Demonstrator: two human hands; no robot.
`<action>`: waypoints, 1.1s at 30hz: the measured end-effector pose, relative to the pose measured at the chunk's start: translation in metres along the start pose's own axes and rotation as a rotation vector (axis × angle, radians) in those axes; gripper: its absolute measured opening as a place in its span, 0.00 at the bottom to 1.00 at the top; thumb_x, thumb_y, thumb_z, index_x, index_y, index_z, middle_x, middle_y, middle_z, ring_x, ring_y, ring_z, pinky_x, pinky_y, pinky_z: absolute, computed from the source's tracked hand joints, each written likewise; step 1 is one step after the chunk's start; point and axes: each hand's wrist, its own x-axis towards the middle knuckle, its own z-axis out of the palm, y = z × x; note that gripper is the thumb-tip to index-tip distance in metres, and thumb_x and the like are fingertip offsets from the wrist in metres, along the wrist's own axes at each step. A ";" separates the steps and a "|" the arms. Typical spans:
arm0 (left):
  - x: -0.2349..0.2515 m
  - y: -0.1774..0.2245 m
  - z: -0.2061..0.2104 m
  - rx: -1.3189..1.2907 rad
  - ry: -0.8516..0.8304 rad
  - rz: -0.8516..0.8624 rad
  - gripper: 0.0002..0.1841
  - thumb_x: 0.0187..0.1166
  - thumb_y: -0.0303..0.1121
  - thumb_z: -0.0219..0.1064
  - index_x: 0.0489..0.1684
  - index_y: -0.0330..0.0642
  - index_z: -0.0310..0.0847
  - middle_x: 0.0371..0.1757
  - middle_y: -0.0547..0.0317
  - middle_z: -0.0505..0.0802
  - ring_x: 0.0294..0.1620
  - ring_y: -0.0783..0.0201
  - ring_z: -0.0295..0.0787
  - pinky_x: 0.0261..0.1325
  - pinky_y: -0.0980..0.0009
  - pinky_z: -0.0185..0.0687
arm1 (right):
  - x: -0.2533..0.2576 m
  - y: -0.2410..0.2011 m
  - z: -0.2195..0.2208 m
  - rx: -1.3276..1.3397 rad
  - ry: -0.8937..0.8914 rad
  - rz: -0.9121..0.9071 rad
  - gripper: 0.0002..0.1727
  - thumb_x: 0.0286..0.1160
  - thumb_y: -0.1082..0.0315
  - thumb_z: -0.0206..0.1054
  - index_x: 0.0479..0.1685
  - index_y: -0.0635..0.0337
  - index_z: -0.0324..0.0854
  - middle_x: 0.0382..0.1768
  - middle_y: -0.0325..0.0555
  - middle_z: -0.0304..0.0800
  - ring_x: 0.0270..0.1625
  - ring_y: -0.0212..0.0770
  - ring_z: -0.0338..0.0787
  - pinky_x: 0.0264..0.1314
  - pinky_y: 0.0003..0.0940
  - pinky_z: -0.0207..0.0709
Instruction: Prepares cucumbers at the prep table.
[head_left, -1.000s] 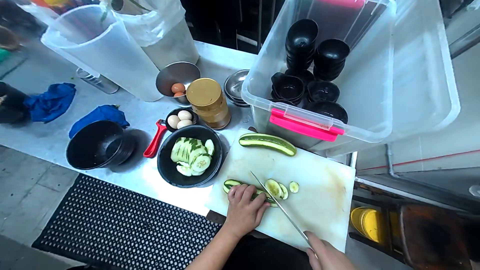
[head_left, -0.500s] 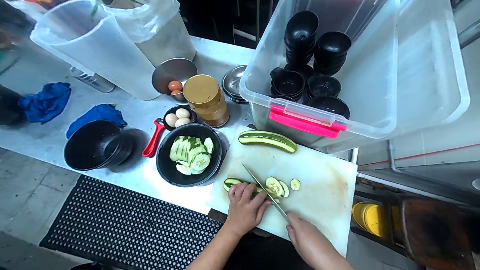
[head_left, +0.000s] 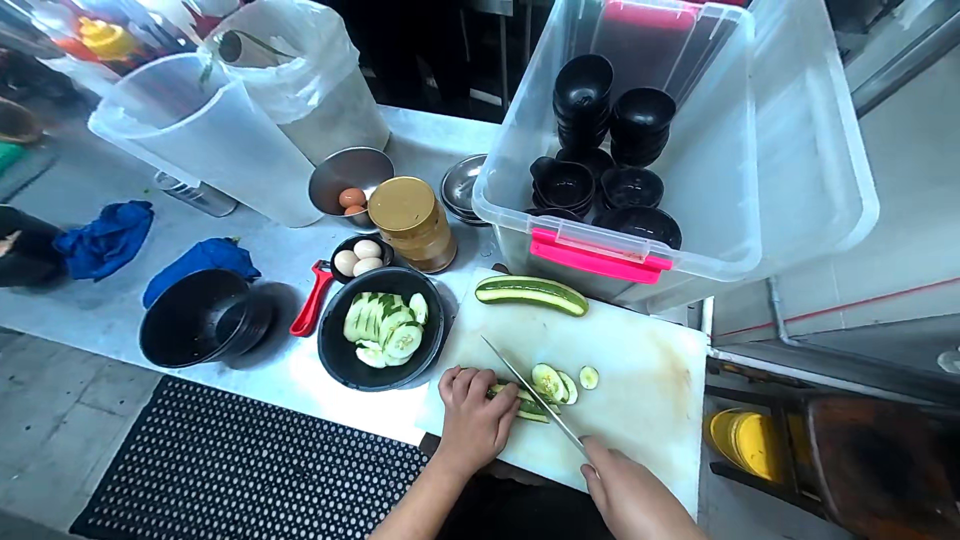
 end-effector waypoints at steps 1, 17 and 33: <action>-0.003 0.001 0.000 -0.003 0.007 -0.008 0.17 0.88 0.55 0.49 0.46 0.70 0.87 0.48 0.63 0.84 0.64 0.57 0.77 0.80 0.42 0.53 | -0.009 0.001 -0.001 0.014 0.034 -0.024 0.21 0.91 0.56 0.52 0.75 0.55 0.73 0.47 0.60 0.91 0.47 0.60 0.94 0.47 0.57 0.87; -0.009 0.005 0.003 -0.016 0.063 -0.033 0.15 0.87 0.55 0.51 0.42 0.70 0.85 0.47 0.65 0.81 0.62 0.60 0.74 0.81 0.46 0.49 | -0.042 0.001 0.000 -0.040 0.014 -0.005 0.21 0.91 0.58 0.51 0.73 0.58 0.75 0.45 0.64 0.91 0.43 0.64 0.94 0.42 0.59 0.87; -0.014 -0.002 0.005 -0.127 0.093 -0.051 0.14 0.87 0.55 0.53 0.48 0.67 0.85 0.47 0.66 0.84 0.62 0.62 0.77 0.80 0.50 0.56 | 0.006 -0.021 -0.004 -0.031 -0.006 0.003 0.22 0.92 0.55 0.51 0.78 0.53 0.71 0.48 0.59 0.90 0.48 0.60 0.94 0.48 0.57 0.86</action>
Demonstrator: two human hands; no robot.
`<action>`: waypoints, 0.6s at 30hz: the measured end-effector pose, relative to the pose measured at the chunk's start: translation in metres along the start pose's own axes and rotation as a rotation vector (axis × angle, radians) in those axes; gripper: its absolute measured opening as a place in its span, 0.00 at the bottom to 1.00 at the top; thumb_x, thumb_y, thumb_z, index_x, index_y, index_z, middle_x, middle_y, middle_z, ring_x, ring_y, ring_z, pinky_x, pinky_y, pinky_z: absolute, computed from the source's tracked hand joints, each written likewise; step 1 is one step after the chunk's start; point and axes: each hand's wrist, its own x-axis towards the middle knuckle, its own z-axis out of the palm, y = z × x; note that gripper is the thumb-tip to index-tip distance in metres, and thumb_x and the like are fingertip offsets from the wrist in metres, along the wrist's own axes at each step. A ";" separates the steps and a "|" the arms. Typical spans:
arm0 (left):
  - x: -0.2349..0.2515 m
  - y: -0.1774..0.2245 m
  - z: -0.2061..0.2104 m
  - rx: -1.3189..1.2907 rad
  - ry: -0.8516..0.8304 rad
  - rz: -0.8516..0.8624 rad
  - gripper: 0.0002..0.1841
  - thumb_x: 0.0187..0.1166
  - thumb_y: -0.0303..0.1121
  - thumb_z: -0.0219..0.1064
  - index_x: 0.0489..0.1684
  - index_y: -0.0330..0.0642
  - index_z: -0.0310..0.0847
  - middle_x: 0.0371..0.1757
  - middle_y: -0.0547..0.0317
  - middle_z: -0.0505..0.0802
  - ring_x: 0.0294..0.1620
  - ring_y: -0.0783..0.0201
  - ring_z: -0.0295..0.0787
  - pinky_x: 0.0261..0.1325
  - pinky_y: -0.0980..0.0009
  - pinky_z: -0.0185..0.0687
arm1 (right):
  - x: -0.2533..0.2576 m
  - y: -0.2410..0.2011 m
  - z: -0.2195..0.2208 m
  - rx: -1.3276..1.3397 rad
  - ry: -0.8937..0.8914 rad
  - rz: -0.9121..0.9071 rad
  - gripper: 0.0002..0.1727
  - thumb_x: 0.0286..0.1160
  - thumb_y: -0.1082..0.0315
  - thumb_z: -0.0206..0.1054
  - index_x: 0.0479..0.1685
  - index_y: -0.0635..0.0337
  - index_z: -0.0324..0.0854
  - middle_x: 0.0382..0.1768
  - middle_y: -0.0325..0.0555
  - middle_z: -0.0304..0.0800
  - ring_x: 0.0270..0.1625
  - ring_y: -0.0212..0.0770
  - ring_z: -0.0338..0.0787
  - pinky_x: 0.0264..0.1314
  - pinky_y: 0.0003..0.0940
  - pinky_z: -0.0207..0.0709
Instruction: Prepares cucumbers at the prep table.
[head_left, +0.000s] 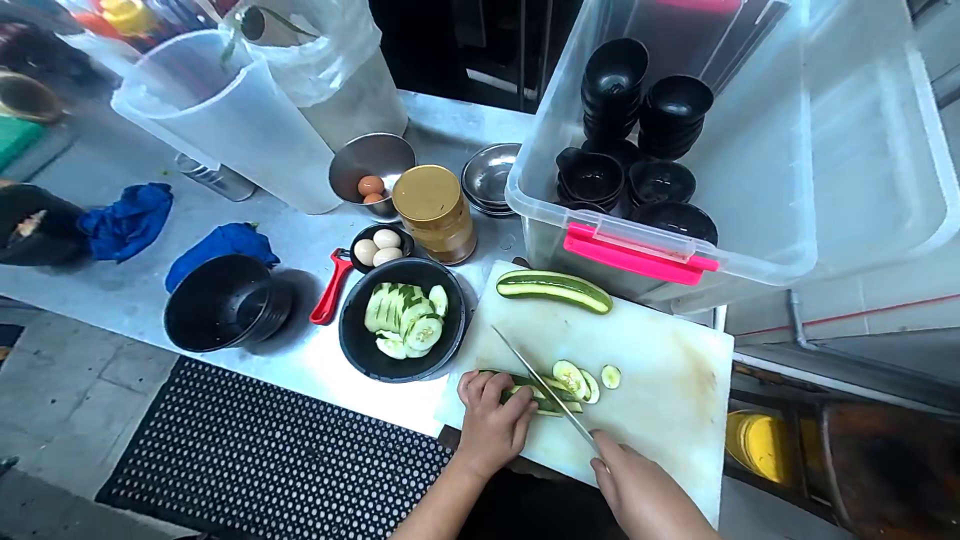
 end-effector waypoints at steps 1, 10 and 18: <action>-0.001 0.000 0.000 -0.005 0.001 -0.003 0.15 0.87 0.55 0.53 0.47 0.66 0.85 0.48 0.65 0.84 0.61 0.62 0.77 0.81 0.50 0.56 | -0.011 0.001 -0.002 0.005 0.037 -0.017 0.22 0.91 0.57 0.52 0.76 0.56 0.73 0.47 0.60 0.91 0.46 0.61 0.94 0.46 0.57 0.87; 0.000 0.000 0.000 -0.019 0.000 0.001 0.15 0.87 0.55 0.53 0.45 0.66 0.85 0.47 0.66 0.83 0.62 0.62 0.76 0.80 0.50 0.54 | -0.047 0.008 -0.001 -0.024 0.025 -0.011 0.21 0.90 0.58 0.53 0.72 0.59 0.76 0.44 0.63 0.91 0.44 0.65 0.94 0.43 0.60 0.86; 0.000 0.000 0.000 -0.014 -0.005 0.007 0.15 0.87 0.55 0.54 0.44 0.65 0.85 0.47 0.66 0.83 0.61 0.63 0.75 0.80 0.51 0.53 | -0.033 0.007 0.002 -0.020 -0.007 -0.022 0.20 0.90 0.60 0.53 0.71 0.59 0.75 0.44 0.63 0.91 0.44 0.64 0.94 0.43 0.60 0.86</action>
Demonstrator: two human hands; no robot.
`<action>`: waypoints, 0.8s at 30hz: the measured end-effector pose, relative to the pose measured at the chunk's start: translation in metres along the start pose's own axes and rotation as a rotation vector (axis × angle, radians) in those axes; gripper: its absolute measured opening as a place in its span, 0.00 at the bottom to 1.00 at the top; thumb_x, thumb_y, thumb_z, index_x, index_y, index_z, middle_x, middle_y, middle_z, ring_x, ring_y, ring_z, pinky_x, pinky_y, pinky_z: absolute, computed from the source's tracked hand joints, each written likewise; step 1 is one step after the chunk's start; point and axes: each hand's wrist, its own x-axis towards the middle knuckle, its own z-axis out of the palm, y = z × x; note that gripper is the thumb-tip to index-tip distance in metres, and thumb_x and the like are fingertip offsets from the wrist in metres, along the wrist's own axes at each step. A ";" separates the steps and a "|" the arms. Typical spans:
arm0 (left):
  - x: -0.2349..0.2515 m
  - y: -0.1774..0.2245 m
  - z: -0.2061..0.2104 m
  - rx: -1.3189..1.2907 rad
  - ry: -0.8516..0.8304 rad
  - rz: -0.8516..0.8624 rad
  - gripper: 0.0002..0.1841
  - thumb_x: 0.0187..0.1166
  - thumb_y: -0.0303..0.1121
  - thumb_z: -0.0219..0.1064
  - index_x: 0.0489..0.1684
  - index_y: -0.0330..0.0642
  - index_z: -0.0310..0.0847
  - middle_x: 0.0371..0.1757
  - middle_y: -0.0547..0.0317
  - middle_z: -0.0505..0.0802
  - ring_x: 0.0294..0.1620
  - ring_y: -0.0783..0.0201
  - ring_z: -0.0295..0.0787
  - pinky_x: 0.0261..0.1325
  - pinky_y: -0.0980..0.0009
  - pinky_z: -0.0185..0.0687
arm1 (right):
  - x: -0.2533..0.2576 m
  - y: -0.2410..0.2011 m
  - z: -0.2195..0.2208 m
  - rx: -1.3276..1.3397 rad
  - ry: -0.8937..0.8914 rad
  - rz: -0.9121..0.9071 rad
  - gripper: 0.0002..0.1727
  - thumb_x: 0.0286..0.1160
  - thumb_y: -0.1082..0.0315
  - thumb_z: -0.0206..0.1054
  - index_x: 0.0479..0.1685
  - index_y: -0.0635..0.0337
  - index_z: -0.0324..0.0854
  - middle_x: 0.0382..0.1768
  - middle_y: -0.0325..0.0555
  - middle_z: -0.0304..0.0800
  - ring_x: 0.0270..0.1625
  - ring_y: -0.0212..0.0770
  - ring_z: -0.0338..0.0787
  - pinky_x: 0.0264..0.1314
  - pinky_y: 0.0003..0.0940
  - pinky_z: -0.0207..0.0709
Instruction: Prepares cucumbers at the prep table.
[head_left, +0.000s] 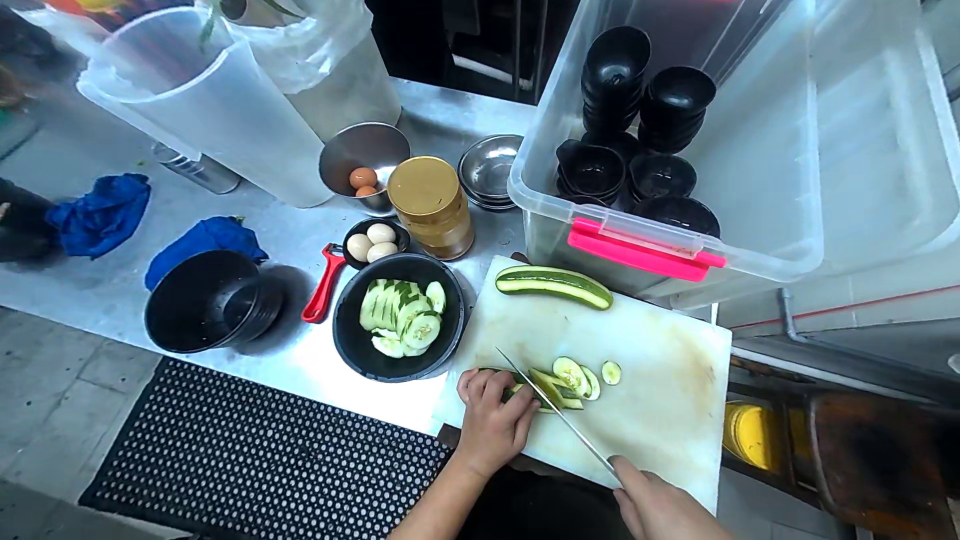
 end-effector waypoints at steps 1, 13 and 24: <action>0.001 -0.001 0.000 0.002 0.001 0.000 0.15 0.87 0.56 0.54 0.44 0.66 0.85 0.46 0.66 0.82 0.61 0.63 0.75 0.80 0.51 0.53 | 0.011 -0.002 0.002 0.005 -0.003 -0.010 0.19 0.90 0.60 0.53 0.71 0.59 0.74 0.44 0.62 0.91 0.44 0.64 0.94 0.43 0.59 0.86; 0.003 -0.018 -0.013 -0.091 0.006 -0.043 0.13 0.86 0.51 0.58 0.44 0.63 0.88 0.46 0.63 0.85 0.60 0.60 0.78 0.72 0.56 0.68 | 0.055 -0.017 0.003 0.020 -0.067 0.035 0.22 0.92 0.54 0.51 0.78 0.50 0.68 0.48 0.58 0.90 0.50 0.60 0.93 0.52 0.58 0.85; -0.004 -0.019 -0.008 -0.069 -0.003 -0.026 0.15 0.88 0.51 0.53 0.42 0.64 0.87 0.44 0.63 0.79 0.58 0.62 0.74 0.73 0.58 0.61 | -0.010 -0.017 -0.005 -0.033 0.012 0.009 0.22 0.91 0.56 0.52 0.74 0.57 0.75 0.45 0.63 0.91 0.44 0.64 0.94 0.43 0.60 0.86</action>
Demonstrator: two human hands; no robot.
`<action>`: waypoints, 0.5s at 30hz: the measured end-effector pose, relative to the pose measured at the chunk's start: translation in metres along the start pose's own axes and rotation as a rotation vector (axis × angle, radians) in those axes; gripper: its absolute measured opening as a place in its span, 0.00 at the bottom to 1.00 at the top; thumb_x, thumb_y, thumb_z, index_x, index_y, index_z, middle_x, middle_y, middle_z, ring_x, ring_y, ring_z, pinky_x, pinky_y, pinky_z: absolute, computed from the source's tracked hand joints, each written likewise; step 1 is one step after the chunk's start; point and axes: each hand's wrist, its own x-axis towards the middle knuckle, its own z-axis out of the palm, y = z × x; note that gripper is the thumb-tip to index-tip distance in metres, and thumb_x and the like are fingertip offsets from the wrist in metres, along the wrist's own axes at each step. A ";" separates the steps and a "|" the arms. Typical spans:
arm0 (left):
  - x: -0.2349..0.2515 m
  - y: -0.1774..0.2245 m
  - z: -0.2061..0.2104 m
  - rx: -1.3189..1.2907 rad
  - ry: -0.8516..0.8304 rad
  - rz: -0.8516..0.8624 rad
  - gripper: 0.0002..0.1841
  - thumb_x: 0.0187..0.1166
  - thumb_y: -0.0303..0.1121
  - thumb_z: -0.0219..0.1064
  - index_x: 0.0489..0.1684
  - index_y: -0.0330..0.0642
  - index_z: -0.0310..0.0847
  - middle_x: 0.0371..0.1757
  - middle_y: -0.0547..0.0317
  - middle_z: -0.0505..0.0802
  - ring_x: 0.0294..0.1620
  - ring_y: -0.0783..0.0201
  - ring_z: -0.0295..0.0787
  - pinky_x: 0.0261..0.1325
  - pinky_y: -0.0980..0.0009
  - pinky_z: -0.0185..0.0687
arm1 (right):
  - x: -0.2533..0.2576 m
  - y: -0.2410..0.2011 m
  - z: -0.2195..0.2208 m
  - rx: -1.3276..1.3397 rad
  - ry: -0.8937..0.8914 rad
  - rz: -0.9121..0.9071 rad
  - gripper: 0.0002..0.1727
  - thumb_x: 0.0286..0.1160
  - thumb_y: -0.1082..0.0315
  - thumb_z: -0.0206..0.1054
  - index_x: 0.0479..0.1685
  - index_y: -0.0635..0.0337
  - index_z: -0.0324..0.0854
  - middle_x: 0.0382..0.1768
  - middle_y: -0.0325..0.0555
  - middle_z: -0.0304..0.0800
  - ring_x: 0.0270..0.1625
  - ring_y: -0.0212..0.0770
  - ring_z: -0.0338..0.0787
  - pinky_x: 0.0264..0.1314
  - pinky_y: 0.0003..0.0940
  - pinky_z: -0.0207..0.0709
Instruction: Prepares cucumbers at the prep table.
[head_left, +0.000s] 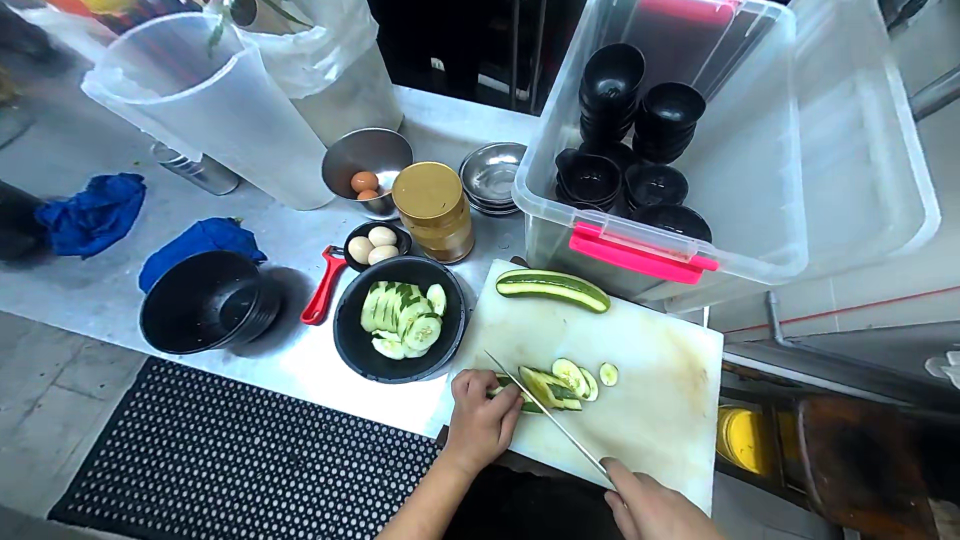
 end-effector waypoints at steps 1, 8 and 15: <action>0.000 0.000 0.000 -0.003 0.004 -0.002 0.15 0.88 0.51 0.53 0.41 0.64 0.86 0.44 0.63 0.79 0.58 0.62 0.74 0.73 0.58 0.61 | 0.000 0.000 0.000 0.002 -0.009 0.003 0.22 0.91 0.56 0.52 0.74 0.57 0.75 0.46 0.64 0.91 0.45 0.65 0.94 0.44 0.60 0.86; 0.001 0.000 0.000 -0.038 0.014 -0.010 0.14 0.88 0.51 0.55 0.42 0.63 0.87 0.45 0.63 0.79 0.59 0.62 0.73 0.75 0.59 0.59 | 0.009 -0.003 0.005 0.001 -0.043 0.022 0.20 0.91 0.59 0.52 0.73 0.57 0.74 0.46 0.64 0.90 0.45 0.65 0.94 0.43 0.61 0.86; -0.001 -0.001 0.000 -0.048 0.011 0.003 0.13 0.87 0.51 0.56 0.42 0.63 0.86 0.46 0.62 0.79 0.58 0.62 0.73 0.74 0.60 0.60 | 0.079 -0.013 0.024 0.006 -0.097 -0.011 0.20 0.92 0.59 0.49 0.76 0.53 0.67 0.45 0.58 0.89 0.48 0.60 0.93 0.50 0.57 0.86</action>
